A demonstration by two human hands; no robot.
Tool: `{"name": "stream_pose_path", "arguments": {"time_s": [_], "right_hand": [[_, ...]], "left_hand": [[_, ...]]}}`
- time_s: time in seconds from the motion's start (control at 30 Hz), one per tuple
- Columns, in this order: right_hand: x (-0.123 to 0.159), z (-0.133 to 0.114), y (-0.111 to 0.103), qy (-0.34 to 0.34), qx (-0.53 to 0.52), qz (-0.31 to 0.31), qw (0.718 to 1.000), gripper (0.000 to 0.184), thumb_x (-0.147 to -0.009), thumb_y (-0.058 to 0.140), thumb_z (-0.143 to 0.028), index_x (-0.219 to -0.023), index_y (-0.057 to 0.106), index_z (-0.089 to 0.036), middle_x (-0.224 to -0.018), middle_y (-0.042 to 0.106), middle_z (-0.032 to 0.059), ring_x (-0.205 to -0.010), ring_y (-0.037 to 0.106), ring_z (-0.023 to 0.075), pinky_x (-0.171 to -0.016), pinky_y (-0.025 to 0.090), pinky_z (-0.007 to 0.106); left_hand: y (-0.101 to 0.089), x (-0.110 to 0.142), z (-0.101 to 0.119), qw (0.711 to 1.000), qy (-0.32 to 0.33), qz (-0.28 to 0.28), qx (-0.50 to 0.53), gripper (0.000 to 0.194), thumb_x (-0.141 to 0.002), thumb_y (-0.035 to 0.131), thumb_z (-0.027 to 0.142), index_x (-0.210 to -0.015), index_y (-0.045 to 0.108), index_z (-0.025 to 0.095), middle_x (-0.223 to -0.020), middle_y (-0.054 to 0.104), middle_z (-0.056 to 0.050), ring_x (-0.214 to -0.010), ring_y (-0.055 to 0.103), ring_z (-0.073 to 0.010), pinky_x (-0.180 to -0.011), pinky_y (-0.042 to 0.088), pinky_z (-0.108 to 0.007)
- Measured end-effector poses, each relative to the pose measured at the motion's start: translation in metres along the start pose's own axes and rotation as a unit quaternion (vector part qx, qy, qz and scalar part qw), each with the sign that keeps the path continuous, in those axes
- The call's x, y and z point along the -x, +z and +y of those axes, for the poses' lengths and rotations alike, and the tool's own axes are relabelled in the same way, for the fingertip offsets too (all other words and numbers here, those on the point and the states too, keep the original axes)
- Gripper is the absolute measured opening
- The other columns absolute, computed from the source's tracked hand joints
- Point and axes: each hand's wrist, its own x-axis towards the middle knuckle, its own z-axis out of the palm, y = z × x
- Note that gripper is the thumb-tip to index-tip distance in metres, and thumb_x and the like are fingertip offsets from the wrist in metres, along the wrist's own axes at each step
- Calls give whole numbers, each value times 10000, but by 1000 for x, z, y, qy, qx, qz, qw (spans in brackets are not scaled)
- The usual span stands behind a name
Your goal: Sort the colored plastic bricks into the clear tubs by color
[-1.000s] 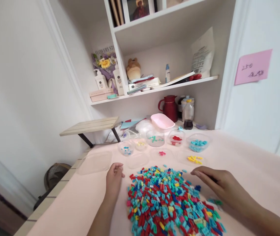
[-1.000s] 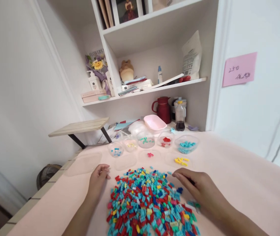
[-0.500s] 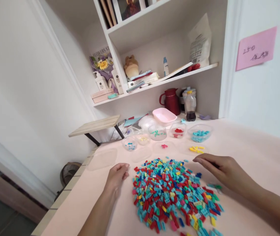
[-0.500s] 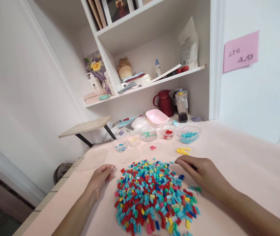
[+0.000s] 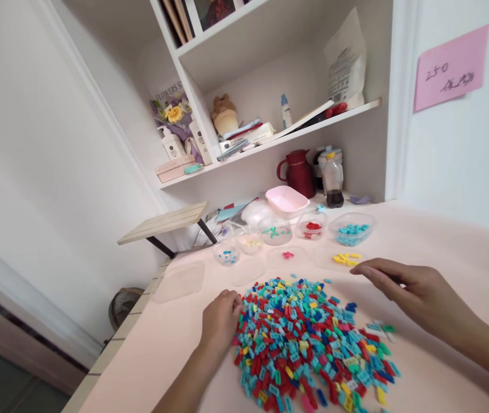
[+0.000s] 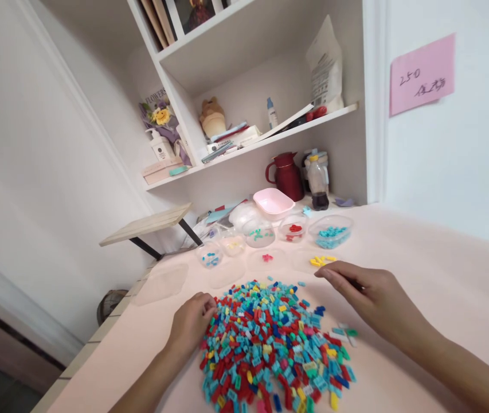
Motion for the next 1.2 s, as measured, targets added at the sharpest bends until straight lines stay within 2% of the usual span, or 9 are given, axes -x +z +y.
{"name": "stream_pose_path", "arguments": {"time_s": [0.1,0.2,0.27,0.53,0.7,0.8,1.0,1.2], "right_hand": [[0,2,1,2,-8,-3,1000,391,-845,483,-542,-893,725,-239,-1026,724,47,-899,663,239,-742,504,285],[-1,3,2,0,-13,-13,1000,398,-840,480,-556,-877,725,-244,-1005,727,40,-888,665,239,-725,505,280],[-2,3,3,-1,-12,-21,1000,402,-840,474,-563,-868,726,-250,-986,731,34,-878,666,238,-714,505,277],[-3,8,3,1,-4,-28,1000,401,-818,482,-583,-856,735,-273,-968,736,23,-872,672,244,-713,519,283],[-4,11,4,-8,4,-34,999,397,-817,476,-575,-861,740,-283,-963,740,25,-864,681,247,-715,529,289],[-4,11,3,-11,11,-33,999,405,-813,476,-577,-844,744,-274,-950,742,34,-849,685,251,-703,535,289],[-4,6,0,-8,13,-36,999,406,-826,480,-551,-861,747,-248,-970,740,56,-877,683,263,-725,540,296],[-6,7,0,-16,10,-52,998,399,-819,488,-552,-875,749,-256,-989,737,51,-897,681,273,-752,542,314]], "left_hand": [[-1,2,4,999,23,4,-36,135,-819,542,187,-873,635,268,-904,622,29,-769,577,-123,-646,325,-228],[-1,3,7,998,35,5,-57,256,-851,501,211,-1064,598,315,-1064,592,20,-860,597,-132,-686,348,-226],[-2,2,7,997,39,2,-66,278,-870,475,224,-1103,589,325,-1088,579,15,-895,603,-134,-703,361,-223],[-10,0,-9,996,50,-10,-79,230,-853,459,156,-887,652,277,-958,588,19,-810,599,-114,-659,371,-204],[-15,-2,-18,995,60,-4,-75,302,-850,491,182,-1098,617,298,-1098,561,-3,-809,602,-116,-688,408,-215],[-15,-6,-17,994,76,-10,-75,263,-877,473,223,-1048,659,294,-1085,568,-9,-837,606,-123,-718,419,-222],[-18,-9,-7,986,132,-38,-89,259,-858,495,183,-942,699,319,-1045,596,16,-832,603,-118,-722,411,-214],[-18,-7,-4,982,147,-32,-112,232,-854,515,176,-876,705,306,-963,630,14,-817,606,-126,-712,408,-214]]}}
